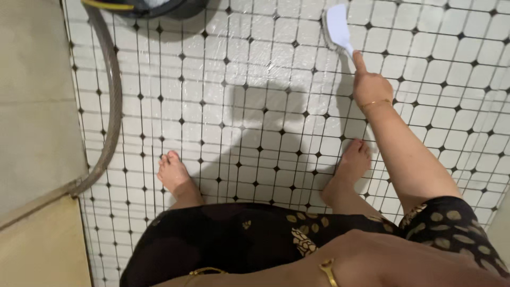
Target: The person scrubs a tiled bathroom floor using a long-handled brush dipped into a bucket of soapy water.
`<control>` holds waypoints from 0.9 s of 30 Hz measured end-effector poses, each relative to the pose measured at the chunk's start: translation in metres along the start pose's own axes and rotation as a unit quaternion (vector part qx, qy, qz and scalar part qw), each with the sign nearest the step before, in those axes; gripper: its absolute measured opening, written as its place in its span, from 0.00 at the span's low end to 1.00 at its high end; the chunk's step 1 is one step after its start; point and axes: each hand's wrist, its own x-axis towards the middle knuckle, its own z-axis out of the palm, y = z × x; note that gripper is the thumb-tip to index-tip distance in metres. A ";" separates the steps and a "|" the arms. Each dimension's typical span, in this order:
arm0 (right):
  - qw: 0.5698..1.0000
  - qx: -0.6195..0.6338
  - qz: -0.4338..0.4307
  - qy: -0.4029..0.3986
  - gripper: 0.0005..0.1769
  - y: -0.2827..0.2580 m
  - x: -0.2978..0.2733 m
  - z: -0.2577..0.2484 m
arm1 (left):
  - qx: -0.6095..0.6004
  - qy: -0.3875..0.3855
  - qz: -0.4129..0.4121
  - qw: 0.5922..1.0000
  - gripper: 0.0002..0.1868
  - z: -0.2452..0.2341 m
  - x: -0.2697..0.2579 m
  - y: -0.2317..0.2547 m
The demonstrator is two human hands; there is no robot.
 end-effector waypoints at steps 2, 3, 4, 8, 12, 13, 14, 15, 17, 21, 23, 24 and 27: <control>0.999 -0.037 -0.033 -0.001 0.40 -0.014 -0.002 0.006 | -0.017 -0.001 -0.005 1.000 0.21 -0.004 0.000 0.001; 0.997 -0.059 -0.051 -0.012 0.41 -0.029 -0.004 0.018 | -0.025 -0.002 -0.008 1.000 0.22 -0.005 0.001 0.004; 0.994 -0.081 -0.070 -0.023 0.42 -0.038 -0.007 0.029 | -0.034 -0.003 -0.013 0.999 0.22 -0.006 0.001 0.005; 0.911 -0.147 -0.384 -0.019 0.12 -0.088 -0.046 0.097 | -0.075 -0.023 -0.021 0.997 0.23 -0.007 0.006 0.010; 0.932 0.014 -0.348 -0.105 0.19 -0.104 -0.034 0.109 | -0.083 -0.021 -0.042 0.995 0.24 -0.016 0.010 0.026; 0.940 0.033 -0.323 -0.101 0.14 -0.103 -0.014 0.102 | -0.046 0.044 -0.014 0.998 0.25 -0.023 0.014 0.030; 0.959 -0.004 -0.275 -0.061 0.15 -0.102 0.010 0.091 | 0.009 0.109 0.009 0.994 0.25 -0.031 0.019 0.036; 0.969 -0.050 -0.239 -0.043 0.17 -0.095 0.029 0.075 | 0.059 0.175 0.030 0.982 0.25 -0.040 0.023 0.044; 0.991 -0.062 -0.113 -0.023 0.43 -0.100 0.069 0.043 | 0.020 0.174 0.151 0.973 0.23 -0.056 0.021 0.057; 0.984 -0.048 -0.159 0.070 0.14 -0.163 0.044 0.076 | -0.002 0.208 0.271 0.940 0.21 -0.074 0.011 0.075; 0.980 -0.015 -0.156 -0.122 0.19 -0.201 -0.011 0.112 | 0.001 0.206 0.291 0.934 0.22 -0.079 0.010 0.080; 0.941 -0.051 -0.285 -0.175 0.22 -0.204 -0.040 0.122 | 0.004 0.205 0.300 0.932 0.22 -0.082 0.009 0.081; 0.898 -0.034 -0.400 -0.178 0.22 -0.190 -0.077 0.132 | 0.023 0.247 0.291 0.924 0.22 -0.090 0.012 0.084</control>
